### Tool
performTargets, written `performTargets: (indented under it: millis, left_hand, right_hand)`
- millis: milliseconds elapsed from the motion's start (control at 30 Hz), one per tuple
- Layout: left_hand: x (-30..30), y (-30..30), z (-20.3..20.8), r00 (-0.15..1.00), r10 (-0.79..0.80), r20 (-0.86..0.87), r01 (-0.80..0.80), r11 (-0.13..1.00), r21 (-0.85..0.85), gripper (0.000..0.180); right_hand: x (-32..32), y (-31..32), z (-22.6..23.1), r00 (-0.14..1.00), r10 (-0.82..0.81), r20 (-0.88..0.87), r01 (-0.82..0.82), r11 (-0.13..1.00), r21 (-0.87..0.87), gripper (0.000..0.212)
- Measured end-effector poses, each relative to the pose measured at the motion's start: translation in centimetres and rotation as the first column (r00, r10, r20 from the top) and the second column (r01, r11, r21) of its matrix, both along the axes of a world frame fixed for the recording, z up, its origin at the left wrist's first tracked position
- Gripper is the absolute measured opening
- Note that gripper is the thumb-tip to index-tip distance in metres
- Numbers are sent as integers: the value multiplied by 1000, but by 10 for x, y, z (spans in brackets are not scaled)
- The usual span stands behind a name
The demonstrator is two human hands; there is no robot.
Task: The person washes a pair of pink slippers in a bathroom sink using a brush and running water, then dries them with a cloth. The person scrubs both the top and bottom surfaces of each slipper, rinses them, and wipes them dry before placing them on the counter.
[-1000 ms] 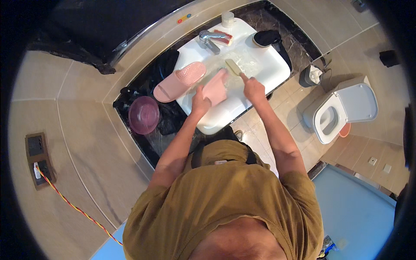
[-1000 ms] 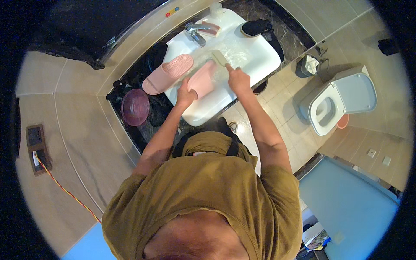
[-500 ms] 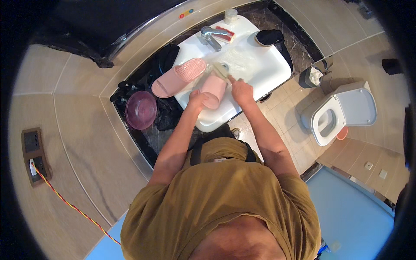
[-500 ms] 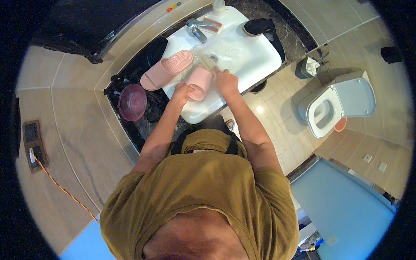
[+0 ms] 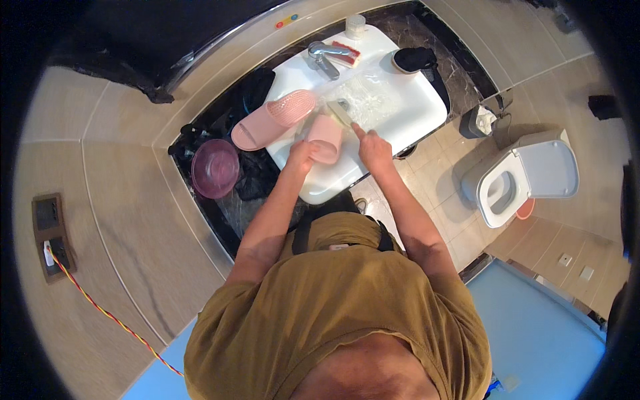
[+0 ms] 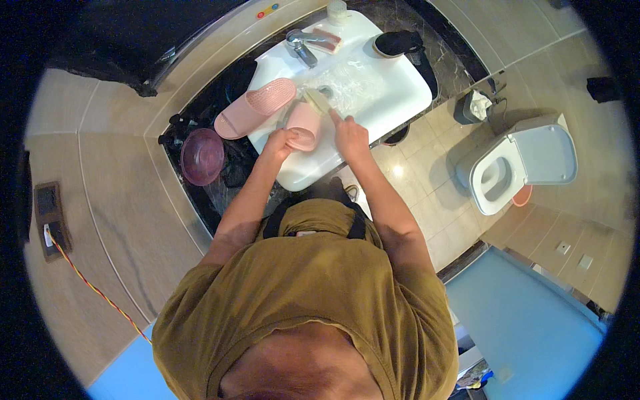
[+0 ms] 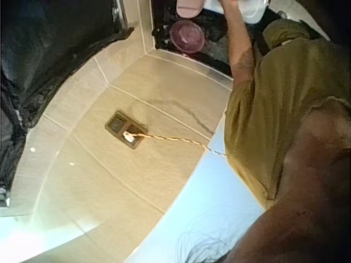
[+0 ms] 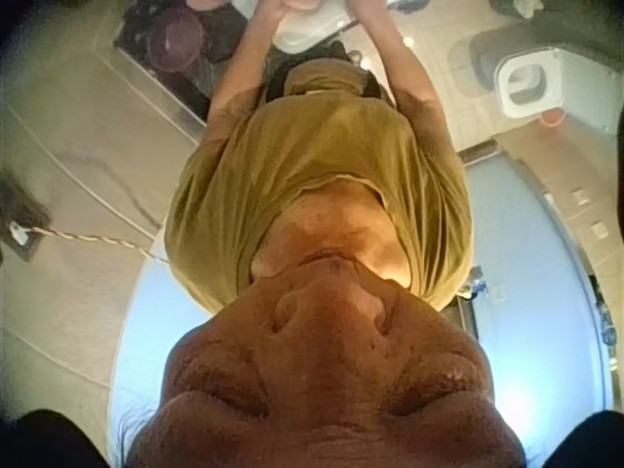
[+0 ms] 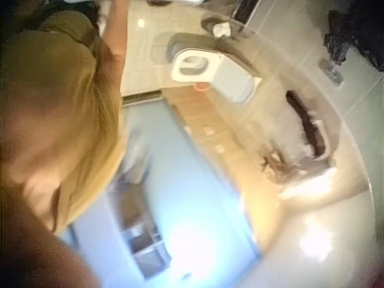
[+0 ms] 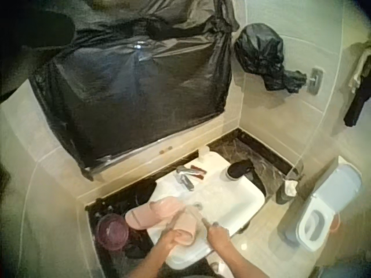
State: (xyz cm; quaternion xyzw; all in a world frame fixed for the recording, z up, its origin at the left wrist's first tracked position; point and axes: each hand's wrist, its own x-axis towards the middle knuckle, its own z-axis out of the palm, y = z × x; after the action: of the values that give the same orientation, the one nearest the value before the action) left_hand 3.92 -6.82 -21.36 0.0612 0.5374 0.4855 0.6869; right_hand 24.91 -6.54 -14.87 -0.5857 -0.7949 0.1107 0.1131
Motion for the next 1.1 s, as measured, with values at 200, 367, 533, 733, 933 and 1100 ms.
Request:
performTargets:
  millis: [200, 367, 533, 733, 933, 1100]
  left_hand:
    - [-9, 14, -13, 978, 3, 209, 0, 1000, -17, 50]
    - [-6, 1, -4, 969, -58, 239, 61, 998, -3, 56]
    - [8, 2, 47, 978, -42, 204, 67, 991, -116, 56]
    - [8, 15, 8, 964, -16, 265, 31, 998, -55, 52]
    - [8, 9, -1, 964, -45, 262, 96, 978, -185, 43]
    - [7, -1, 12, 971, -30, 236, 58, 992, -115, 44]
  right_hand:
    - [17, 49, -33, 986, -25, 167, 31, 999, -34, 37]
    - [18, 46, -33, 1000, 23, 17, -15, 933, -360, 36]
    - [24, -4, -14, 922, -209, -325, 85, 931, -355, 33]
    - [13, -61, 17, 923, -38, -383, 1, 995, -96, 48]
    - [33, 17, -14, 984, -176, -35, 168, 971, -170, 47]
    - [21, 25, 17, 975, -122, -184, 93, 983, -155, 45]
